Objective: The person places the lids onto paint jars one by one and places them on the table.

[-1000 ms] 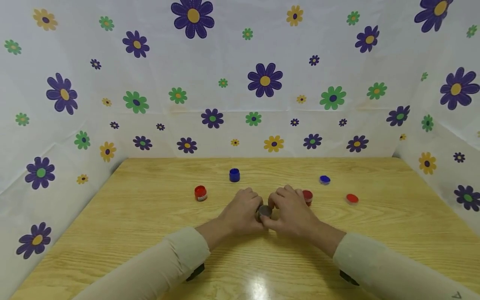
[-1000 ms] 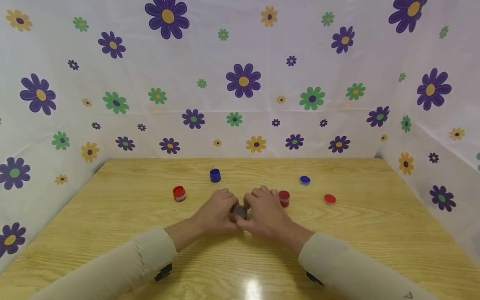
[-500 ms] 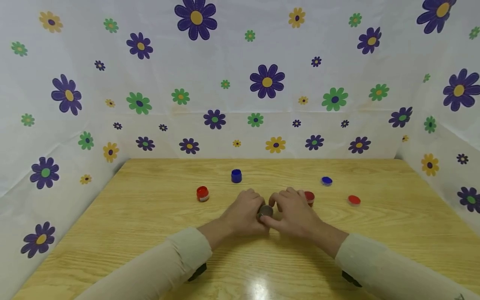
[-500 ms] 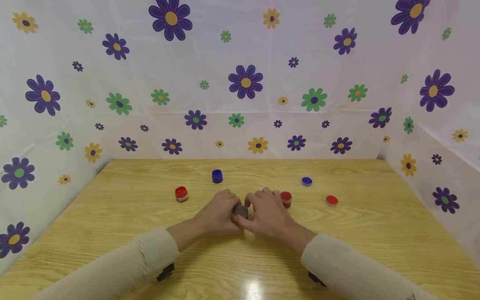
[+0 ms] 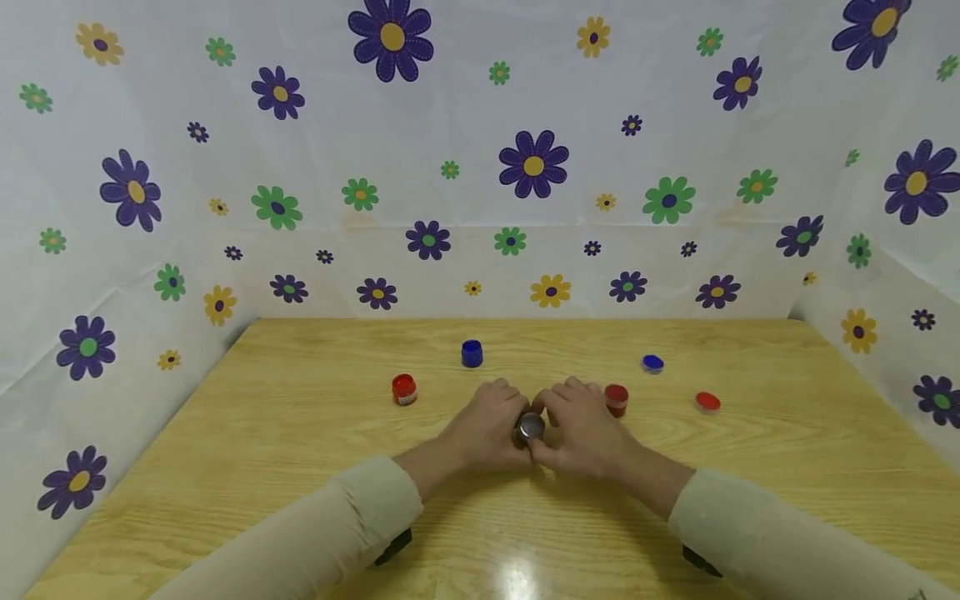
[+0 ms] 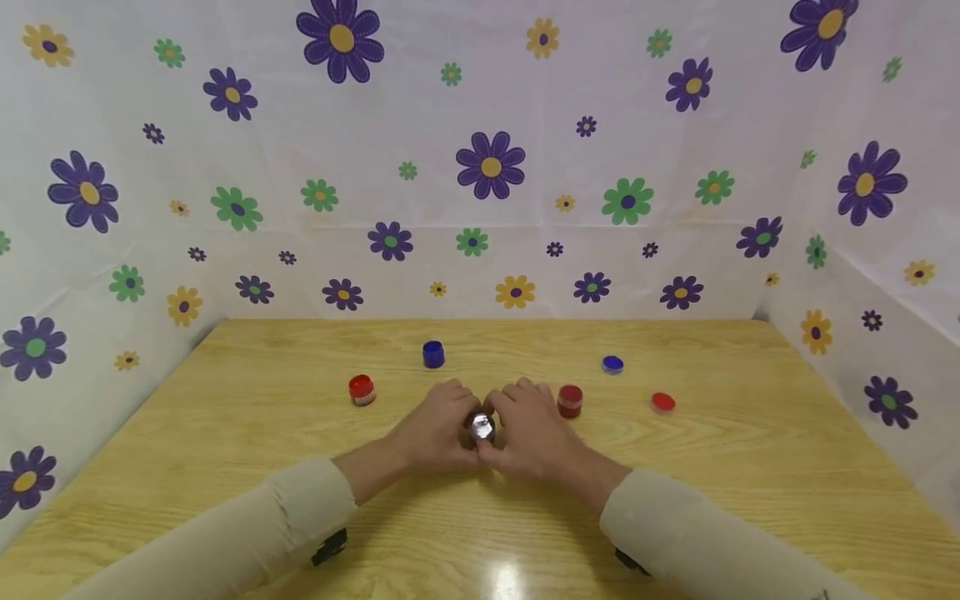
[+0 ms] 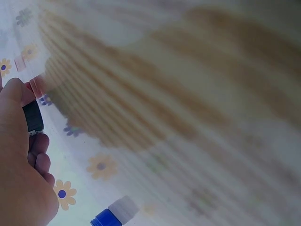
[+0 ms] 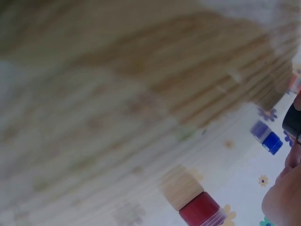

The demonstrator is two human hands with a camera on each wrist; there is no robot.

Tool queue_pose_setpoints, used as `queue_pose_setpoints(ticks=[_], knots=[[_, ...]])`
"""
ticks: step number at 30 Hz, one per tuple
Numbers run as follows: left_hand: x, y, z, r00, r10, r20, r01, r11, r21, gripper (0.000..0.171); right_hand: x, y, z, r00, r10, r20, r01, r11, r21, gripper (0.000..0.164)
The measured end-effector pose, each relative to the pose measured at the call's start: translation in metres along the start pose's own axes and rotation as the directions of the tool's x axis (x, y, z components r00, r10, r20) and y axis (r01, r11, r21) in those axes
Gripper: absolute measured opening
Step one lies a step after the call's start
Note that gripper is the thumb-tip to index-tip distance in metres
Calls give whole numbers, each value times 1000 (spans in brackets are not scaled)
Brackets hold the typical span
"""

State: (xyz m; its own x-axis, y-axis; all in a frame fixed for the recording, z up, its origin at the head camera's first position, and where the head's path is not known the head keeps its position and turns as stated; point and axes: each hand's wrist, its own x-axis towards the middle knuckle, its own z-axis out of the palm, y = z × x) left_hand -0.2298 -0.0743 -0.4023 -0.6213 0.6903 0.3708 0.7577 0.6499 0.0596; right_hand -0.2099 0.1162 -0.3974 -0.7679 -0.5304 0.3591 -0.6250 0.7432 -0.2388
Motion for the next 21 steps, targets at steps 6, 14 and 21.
queue_pose_setpoints(ticks=[6, 14, 21], knots=[[0, 2, -3, 1000, -1, 7, 1, 1000, 22, 32, 1, -1, 0, 1000, 9, -4, -9, 1000, -20, 29], [1, 5, -3, 997, -36, 71, 32, 998, 49, 34, 0, -1, 1, 999, 42, 22, -42, 999, -25, 28], [1, 6, -3, 995, -37, 94, 34, 999, 38, 36, 0, -1, 0, 999, 45, 22, -44, 998, -42, 30]])
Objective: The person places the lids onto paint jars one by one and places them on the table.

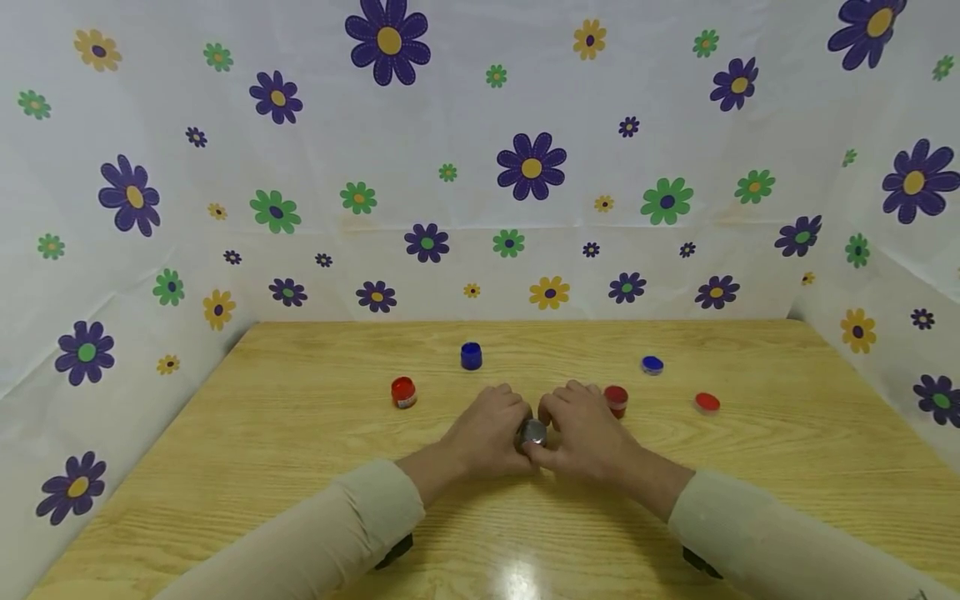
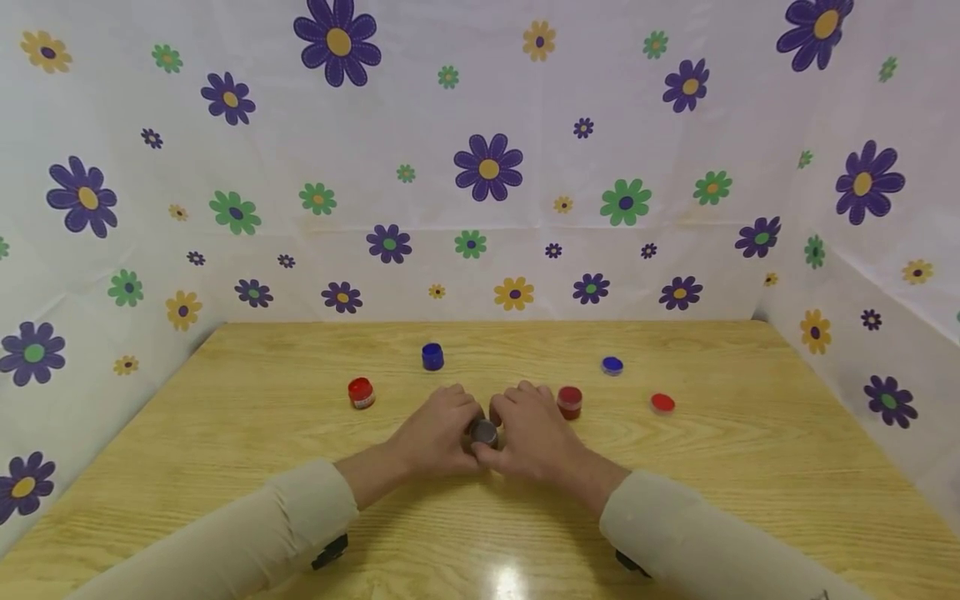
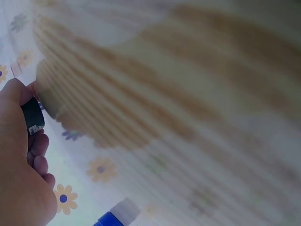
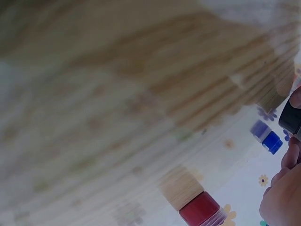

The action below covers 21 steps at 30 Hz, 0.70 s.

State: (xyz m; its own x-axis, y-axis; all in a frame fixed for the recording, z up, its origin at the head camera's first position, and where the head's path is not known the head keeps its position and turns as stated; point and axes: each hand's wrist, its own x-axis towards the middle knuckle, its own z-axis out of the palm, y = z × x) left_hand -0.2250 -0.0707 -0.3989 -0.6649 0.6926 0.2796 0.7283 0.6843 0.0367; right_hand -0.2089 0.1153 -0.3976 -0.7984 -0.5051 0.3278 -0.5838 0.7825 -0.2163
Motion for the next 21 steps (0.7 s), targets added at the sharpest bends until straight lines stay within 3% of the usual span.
queue_pose_setpoints(ticks=[8, 21], knots=[[0, 2, 0, 1000, -6, -12, 6, 1000, -13, 34, 1, -1, -2, 999, 41, 16, -41, 999, -6, 39], [0, 2, 2, 999, -7, -53, 9, 999, 35, 36, 0, 2, 0, 998, -51, -35, 50, 998, -31, 35]])
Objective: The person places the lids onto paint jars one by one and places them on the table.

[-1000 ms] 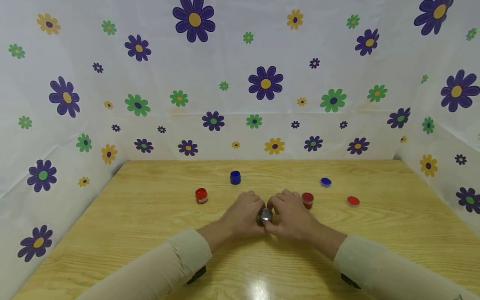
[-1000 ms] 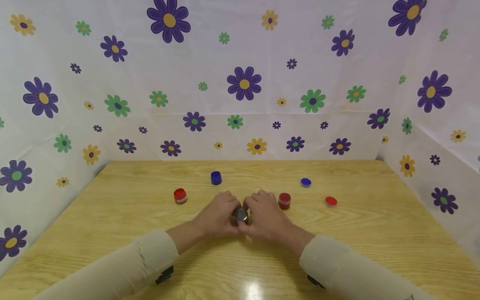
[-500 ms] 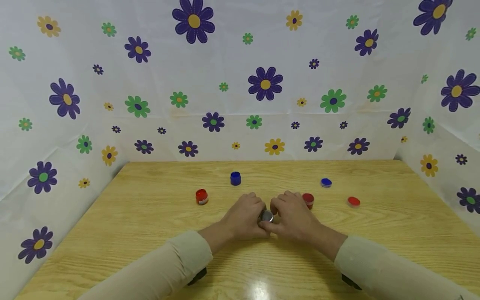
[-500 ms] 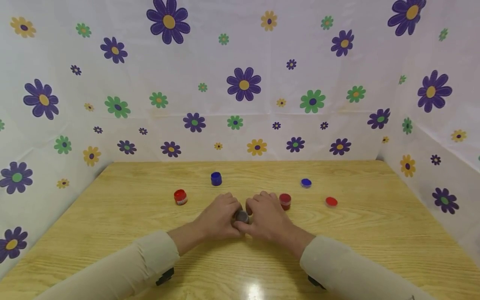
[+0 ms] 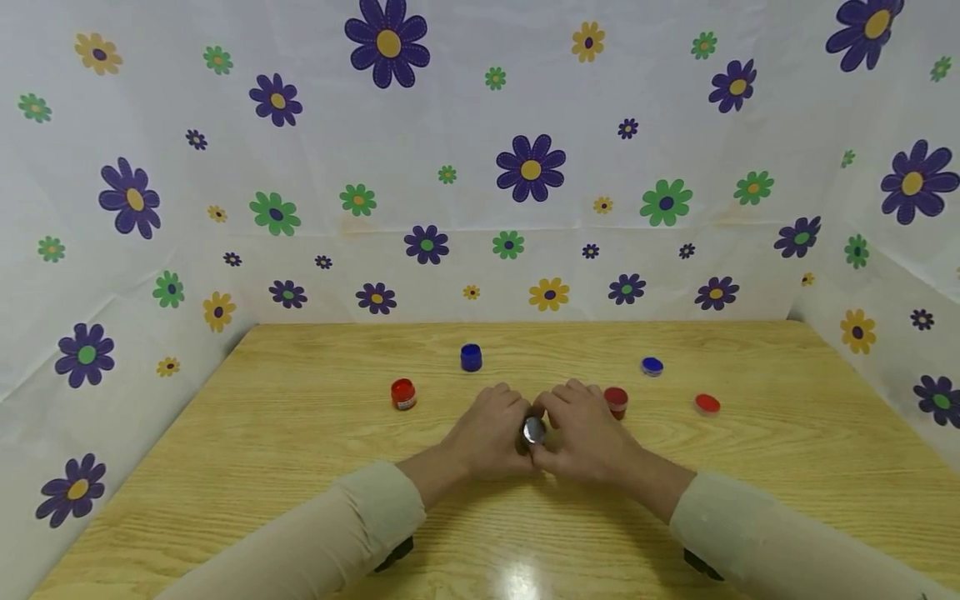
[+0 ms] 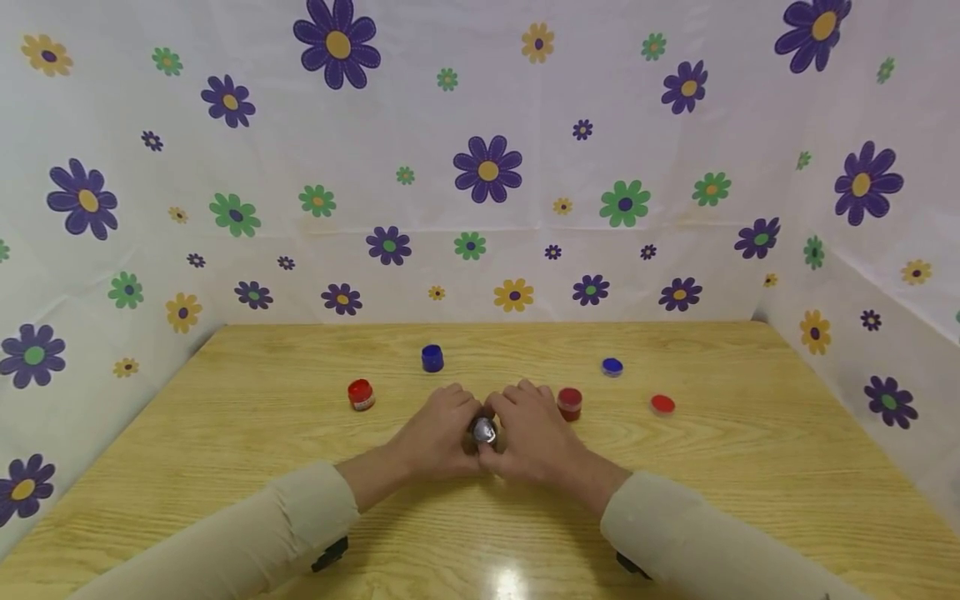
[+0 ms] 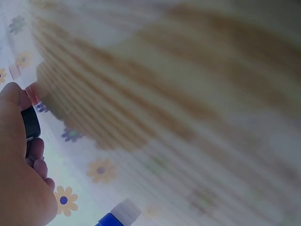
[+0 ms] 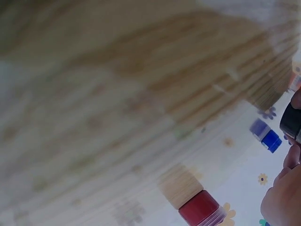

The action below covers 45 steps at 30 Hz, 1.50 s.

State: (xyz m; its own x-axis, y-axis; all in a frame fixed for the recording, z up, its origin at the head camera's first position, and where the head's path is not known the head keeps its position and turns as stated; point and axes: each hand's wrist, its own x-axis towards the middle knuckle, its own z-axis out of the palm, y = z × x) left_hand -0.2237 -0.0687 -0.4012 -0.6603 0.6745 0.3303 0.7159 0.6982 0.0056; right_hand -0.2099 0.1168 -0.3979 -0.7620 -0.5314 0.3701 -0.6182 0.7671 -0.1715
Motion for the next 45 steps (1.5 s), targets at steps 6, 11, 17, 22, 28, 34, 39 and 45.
queue_pose_setpoints(ticks=[6, 11, 17, 22, 28, 34, 39, 45], knots=[[0, 0, 1, 1000, 2, -4, -2, 1000, -10, 38, 0, -1, 1, 1000, 19, 4, -19, 1000, -10, 32], [0, 0, 1, 1000, 7, -9, -7, 1000, -12, 38, 0, -2, 0, 999, 38, 16, -38, 999, -5, 31], [0, -1, 1, 1000, 4, 7, -4, 1000, -11, 39, 0, -3, 0, 997, 63, 35, -63, 998, -5, 31], [1, 0, 2, 1000, -5, 23, 5, 1000, -18, 39, 0, -3, -2, 996, 76, 41, -76, 997, -5, 33], [0, 1, 2, 1000, -4, 29, 4, 1000, -19, 42, -1, -4, -3, 994, 109, 32, -109, 994, -25, 39], [1, 1, 1, 999, -18, 37, 18, 1000, -8, 38, -1, -3, -1, 996, 81, 39, -81, 997, -4, 35], [1, 2, 0, 999, -25, 23, 26, 1000, -16, 38, 0, -2, 1, 998, 46, 39, -46, 999, -9, 33], [1, 1, 1, 1000, -18, 3, 18, 1000, -16, 38, 0, -3, -1, 998, 48, 50, -48, 999, -2, 32]])
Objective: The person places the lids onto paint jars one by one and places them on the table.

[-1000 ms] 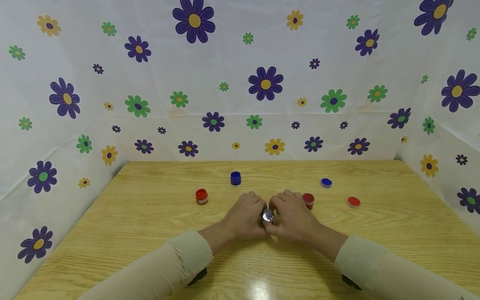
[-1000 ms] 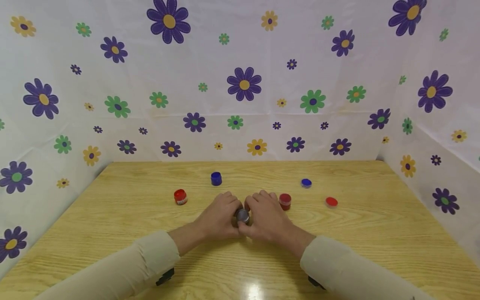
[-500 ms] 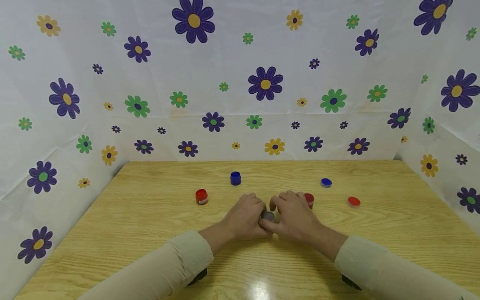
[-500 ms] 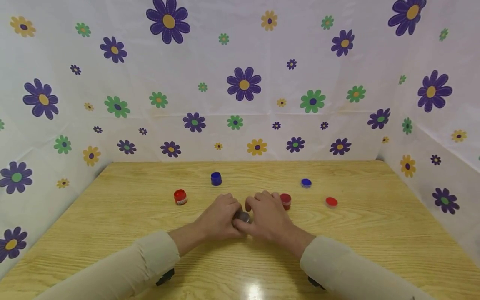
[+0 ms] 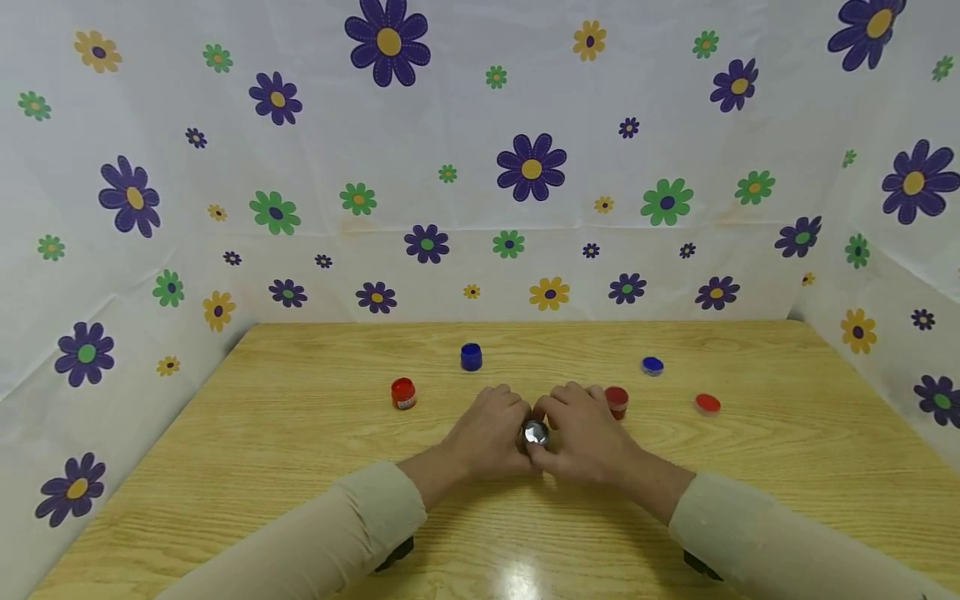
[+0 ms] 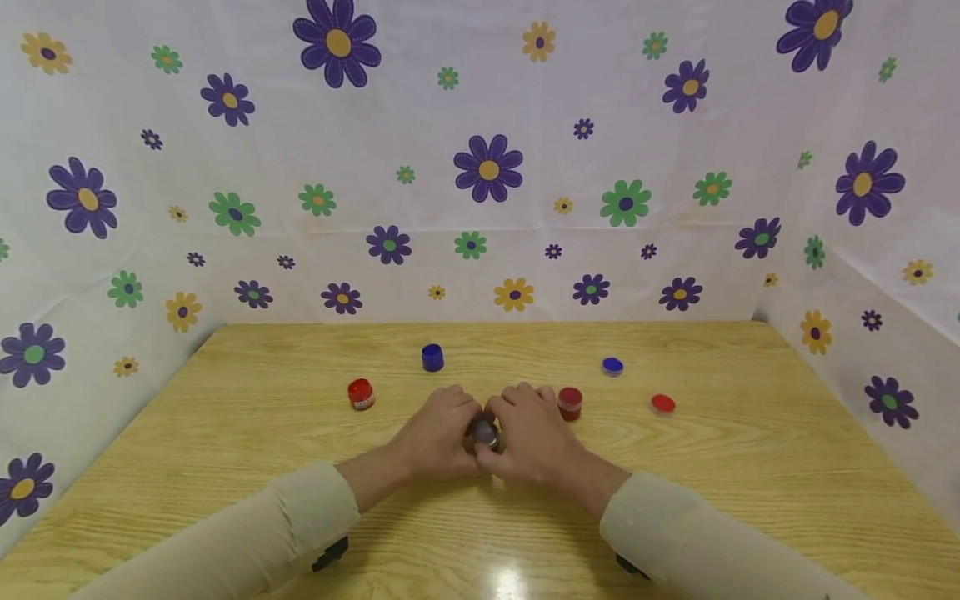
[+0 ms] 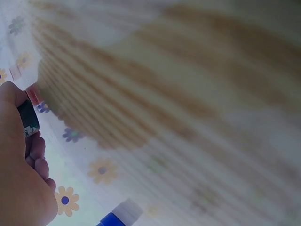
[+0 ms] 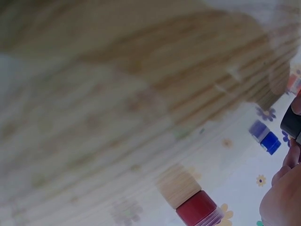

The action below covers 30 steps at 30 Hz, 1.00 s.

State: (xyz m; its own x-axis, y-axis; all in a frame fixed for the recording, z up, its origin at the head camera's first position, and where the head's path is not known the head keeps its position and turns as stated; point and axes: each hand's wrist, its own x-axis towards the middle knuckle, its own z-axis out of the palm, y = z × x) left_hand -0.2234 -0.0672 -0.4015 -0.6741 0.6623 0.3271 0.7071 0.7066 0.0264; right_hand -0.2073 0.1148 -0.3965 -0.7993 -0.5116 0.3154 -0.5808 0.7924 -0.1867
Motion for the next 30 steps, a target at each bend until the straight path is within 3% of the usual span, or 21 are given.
queue_pose_setpoints(ticks=[16, 24, 30], knots=[[0, -1, -1, 999, 13, -40, -13, 1000, 3, 35, 1, -4, -3, 999, 44, -19, -44, 999, 23, 29], [-1, 2, -3, 1000, 3, -9, -4, 1000, -13, 37, 1, -3, -2, 997, 53, -47, -53, 999, -2, 37], [-2, 0, -2, 1000, -13, -17, 13, 1000, 2, 36, -1, -1, -2, 998, 18, -58, -15, 999, 50, 30]])
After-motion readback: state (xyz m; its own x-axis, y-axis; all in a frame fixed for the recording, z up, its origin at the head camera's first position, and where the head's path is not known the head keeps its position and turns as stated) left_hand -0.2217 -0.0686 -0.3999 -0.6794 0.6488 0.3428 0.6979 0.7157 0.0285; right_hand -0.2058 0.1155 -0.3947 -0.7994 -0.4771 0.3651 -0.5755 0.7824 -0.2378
